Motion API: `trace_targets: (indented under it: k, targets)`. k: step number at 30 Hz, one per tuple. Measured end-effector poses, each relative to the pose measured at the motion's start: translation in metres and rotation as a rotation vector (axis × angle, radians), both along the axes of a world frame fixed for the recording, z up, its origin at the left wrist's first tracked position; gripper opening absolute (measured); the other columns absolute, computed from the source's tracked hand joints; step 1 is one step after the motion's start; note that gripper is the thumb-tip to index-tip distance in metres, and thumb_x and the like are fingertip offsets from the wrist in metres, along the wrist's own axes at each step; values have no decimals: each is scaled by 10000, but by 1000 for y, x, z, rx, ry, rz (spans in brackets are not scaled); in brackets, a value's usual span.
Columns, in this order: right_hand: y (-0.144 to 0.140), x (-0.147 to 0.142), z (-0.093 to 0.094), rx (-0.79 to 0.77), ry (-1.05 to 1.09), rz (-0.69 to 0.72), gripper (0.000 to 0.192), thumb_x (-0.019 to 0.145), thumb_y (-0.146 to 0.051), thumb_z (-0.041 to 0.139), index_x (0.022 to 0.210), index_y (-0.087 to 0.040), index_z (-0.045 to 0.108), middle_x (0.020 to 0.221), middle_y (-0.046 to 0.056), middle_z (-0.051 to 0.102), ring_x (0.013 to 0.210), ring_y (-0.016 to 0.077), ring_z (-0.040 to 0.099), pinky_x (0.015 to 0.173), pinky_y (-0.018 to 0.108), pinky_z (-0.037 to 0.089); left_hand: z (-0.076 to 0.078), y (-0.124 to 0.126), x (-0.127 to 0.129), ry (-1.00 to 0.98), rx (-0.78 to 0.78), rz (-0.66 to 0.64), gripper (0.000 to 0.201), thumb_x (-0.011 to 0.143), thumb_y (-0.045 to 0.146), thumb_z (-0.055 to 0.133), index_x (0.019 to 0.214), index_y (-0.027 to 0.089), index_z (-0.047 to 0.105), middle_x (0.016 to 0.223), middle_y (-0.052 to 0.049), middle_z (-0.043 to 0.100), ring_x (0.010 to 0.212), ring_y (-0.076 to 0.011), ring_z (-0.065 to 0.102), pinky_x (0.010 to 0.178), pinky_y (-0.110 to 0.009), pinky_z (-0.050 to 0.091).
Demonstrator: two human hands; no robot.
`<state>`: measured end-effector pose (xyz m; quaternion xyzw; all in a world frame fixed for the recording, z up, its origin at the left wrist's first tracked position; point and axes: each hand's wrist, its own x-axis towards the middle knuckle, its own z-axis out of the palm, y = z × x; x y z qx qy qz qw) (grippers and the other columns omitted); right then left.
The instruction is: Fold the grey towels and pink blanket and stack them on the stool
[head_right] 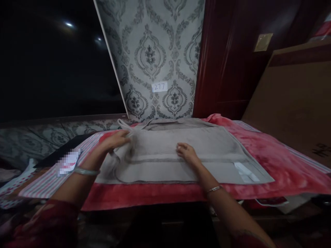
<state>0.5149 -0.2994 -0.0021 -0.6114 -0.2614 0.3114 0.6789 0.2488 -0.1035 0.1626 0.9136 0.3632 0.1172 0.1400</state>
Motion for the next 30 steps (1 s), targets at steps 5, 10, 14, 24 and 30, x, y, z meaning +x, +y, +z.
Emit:
trace_targets:
  k: [5, 10, 14, 24, 30]
  targets:
    - [13, -19, 1, 44, 405, 124, 148, 916, -277, 629, 1021, -176, 604, 1011, 129, 729, 844, 220, 746, 856, 392, 588, -27, -69, 96, 262, 29, -245, 260, 796, 107, 579, 1000, 92, 740, 1027, -142, 755, 962, -236, 699, 831, -285, 530]
    - [10, -16, -6, 36, 350, 145, 118, 940, -301, 570, 1010, -206, 567, 952, 88, 722, 737, 186, 719, 840, 383, 584, -87, -111, 121, 274, -13, -398, 421, 786, 126, 633, 1198, 137, 718, 1072, -141, 765, 959, -234, 710, 816, -274, 526]
    - [13, -18, -10, 17, 256, 129, 258, 861, -227, 641, 1110, -200, 580, 873, 40, 701, 668, 148, 672, 744, 310, 576, -107, -94, 100, 53, -132, -497, 513, 852, 170, 540, 1357, 188, 633, 954, -48, 777, 858, -183, 699, 822, -273, 531]
    - [54, -24, -7, -86, -102, 67, 756, 695, -128, 688, 1430, -198, 526, 808, -23, 693, 709, 157, 650, 705, 274, 548, -132, 26, 33, -616, -298, 140, 351, 694, 253, 691, 1026, 158, 755, 1095, -123, 729, 1058, -291, 669, 995, -445, 510]
    - [62, -1, 5, -110, -354, -9, 669, 656, -60, 549, 1291, -221, 689, 1300, 30, 680, 1150, 197, 638, 1033, 317, 479, -173, 36, 30, -863, -571, 90, 530, 653, 432, 772, 1107, 161, 738, 1172, -125, 738, 1147, -292, 653, 1053, -436, 472]
